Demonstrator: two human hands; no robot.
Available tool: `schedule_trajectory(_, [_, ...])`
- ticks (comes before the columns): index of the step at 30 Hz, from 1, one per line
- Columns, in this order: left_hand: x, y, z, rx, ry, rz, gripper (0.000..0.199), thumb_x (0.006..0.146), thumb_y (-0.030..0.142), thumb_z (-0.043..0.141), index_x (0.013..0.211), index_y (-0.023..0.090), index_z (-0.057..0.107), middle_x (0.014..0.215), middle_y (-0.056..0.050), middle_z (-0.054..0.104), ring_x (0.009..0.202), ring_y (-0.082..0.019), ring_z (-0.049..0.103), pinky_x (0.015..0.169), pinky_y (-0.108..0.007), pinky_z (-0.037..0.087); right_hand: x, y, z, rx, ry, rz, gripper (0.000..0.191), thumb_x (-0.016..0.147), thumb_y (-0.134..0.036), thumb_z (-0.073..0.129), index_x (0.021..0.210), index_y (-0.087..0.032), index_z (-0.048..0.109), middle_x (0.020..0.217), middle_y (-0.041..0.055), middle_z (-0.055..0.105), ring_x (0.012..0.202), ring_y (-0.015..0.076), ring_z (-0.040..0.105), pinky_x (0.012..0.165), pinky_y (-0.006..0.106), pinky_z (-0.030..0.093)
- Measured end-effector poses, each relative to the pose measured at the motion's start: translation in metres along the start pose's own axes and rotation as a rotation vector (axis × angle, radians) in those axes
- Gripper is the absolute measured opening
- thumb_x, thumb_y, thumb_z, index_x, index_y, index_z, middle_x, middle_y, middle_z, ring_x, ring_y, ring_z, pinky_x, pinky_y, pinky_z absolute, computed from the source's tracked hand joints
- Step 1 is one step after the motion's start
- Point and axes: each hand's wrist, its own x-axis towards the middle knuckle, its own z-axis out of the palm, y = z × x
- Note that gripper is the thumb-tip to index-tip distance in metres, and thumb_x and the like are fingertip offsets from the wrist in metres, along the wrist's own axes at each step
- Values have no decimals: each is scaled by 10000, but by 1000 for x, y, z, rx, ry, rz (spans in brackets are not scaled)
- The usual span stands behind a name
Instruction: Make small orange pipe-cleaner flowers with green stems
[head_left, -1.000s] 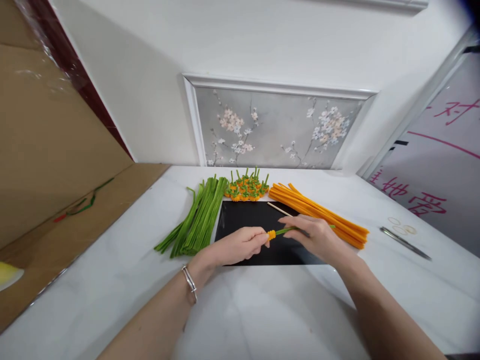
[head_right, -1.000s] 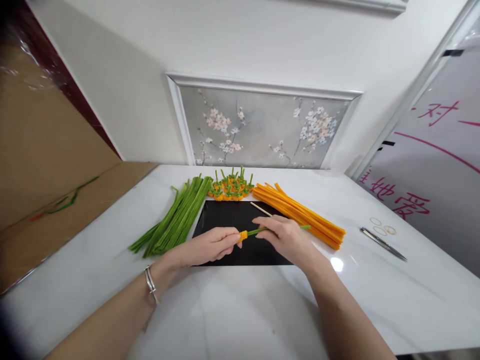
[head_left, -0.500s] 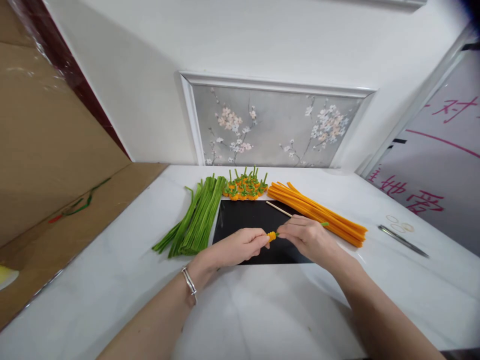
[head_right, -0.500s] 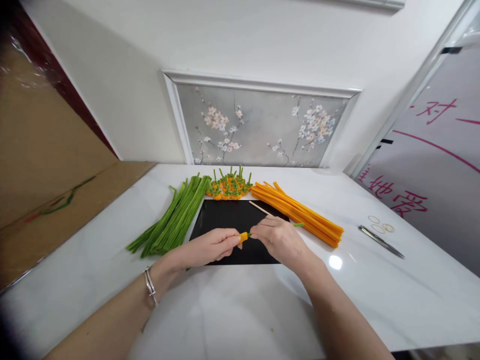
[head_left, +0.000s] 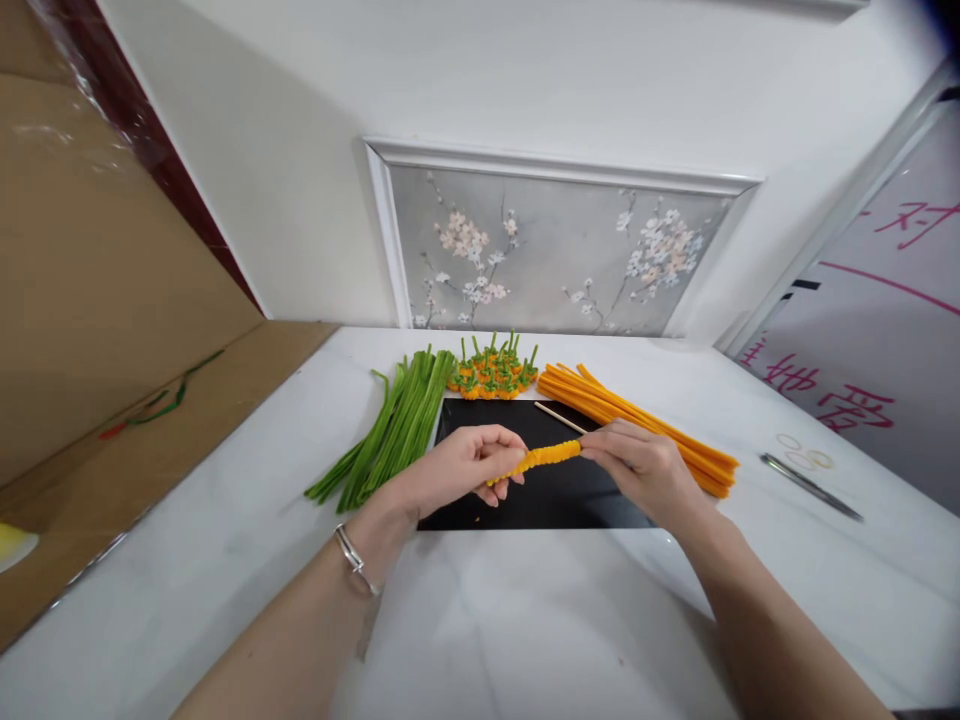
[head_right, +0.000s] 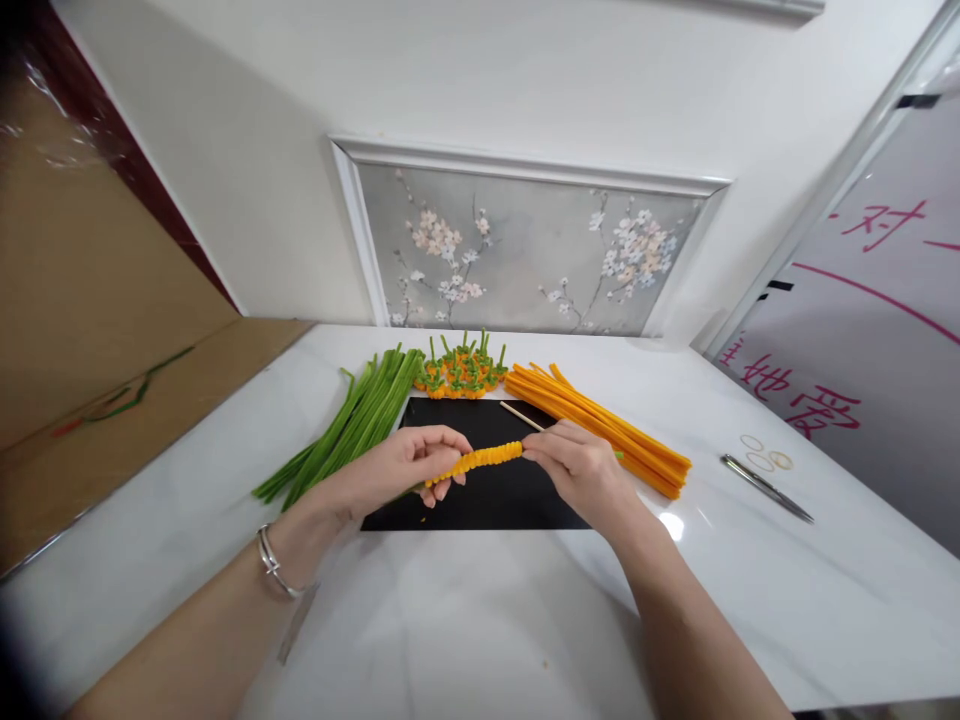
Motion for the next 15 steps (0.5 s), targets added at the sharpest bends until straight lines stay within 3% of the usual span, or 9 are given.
schedule_trajectory(4, [1, 0, 4, 78, 72, 106, 195, 777, 302, 652, 914, 167, 619, 784, 1, 613, 653, -99, 543, 642, -246, 472, 0, -2, -1, -7, 8, 35, 147, 901, -210, 573, 962, -207, 707, 817, 48, 691, 714, 163, 645, 663, 291, 550])
schedule_trajectory(9, [4, 0, 9, 158, 194, 230, 110, 762, 235, 645, 843, 167, 614, 814, 8, 593, 746, -121, 543, 726, -261, 438, -2, -4, -1, -45, -50, 102, 249, 904, -299, 577, 1124, -225, 667, 883, 50, 706, 691, 157, 648, 639, 282, 550])
schedule_trajectory(15, [4, -1, 12, 179, 246, 297, 90, 765, 191, 635, 845, 172, 599, 827, 10, 573, 761, -121, 533, 725, -248, 430, -2, -8, 3, -27, -70, 35, 233, 910, -291, 574, 1087, -191, 689, 814, 53, 694, 668, 148, 638, 623, 267, 540])
